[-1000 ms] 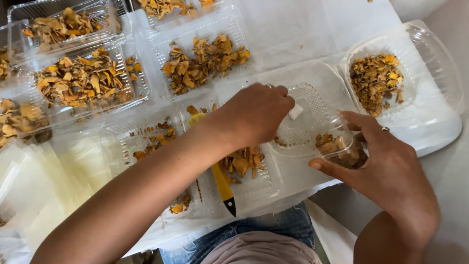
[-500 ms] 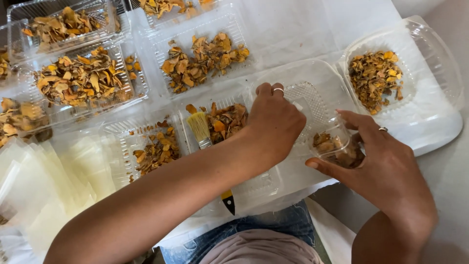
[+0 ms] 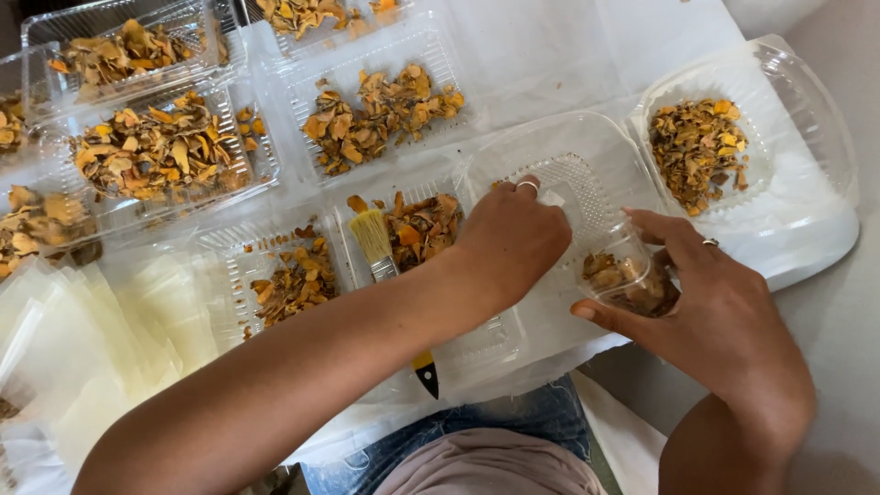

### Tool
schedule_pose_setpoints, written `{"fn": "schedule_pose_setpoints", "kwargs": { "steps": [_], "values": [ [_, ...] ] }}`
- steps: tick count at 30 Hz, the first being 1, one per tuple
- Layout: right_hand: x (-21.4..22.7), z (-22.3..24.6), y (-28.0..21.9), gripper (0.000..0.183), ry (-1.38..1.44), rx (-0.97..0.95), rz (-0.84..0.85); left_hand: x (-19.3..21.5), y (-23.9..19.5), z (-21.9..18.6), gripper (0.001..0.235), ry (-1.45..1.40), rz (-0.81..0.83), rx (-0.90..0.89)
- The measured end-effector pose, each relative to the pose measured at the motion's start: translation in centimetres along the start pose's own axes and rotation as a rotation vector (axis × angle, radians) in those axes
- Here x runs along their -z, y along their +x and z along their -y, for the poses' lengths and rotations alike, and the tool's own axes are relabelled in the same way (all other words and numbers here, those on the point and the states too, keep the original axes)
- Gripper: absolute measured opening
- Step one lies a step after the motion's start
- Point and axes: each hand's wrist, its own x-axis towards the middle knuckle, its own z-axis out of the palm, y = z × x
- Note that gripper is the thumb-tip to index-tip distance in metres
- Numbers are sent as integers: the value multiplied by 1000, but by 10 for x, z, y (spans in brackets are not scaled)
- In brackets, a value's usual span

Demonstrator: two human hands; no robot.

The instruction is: Manually packaging dried slices from large containers into smaller individual plastic containers.

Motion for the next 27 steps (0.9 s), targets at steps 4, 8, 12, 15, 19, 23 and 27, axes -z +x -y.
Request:
{"fn": "schedule_pose_setpoints", "kwargs": {
  "steps": [4, 8, 12, 15, 19, 23, 27],
  "values": [
    [0, 1, 0, 102, 27, -23, -13, -3, 5, 16, 19, -2, -75, -66],
    [1, 0, -1, 101, 39, -1, -10, 17, -10, 33, 24, -181, 70, -112],
    [4, 6, -1, 100, 49, -39, 38, 42, -23, 43, 29, -438, 172, 20],
    [-6, -11, 5, 101, 18, 68, -26, 46, -32, 52, 17, -621, 43, 31],
    [-10, -21, 5, 104, 14, 107, -64, 67, -50, 50, 23, -879, -246, -26],
    [-18, -32, 5, 104, 44, 358, -218, 89, -65, 29, 21, -1019, -432, -201],
    [-19, -27, 0, 106, 129, 307, -218, 76, -54, 9, 20, -908, -560, -246]
  ]
}}
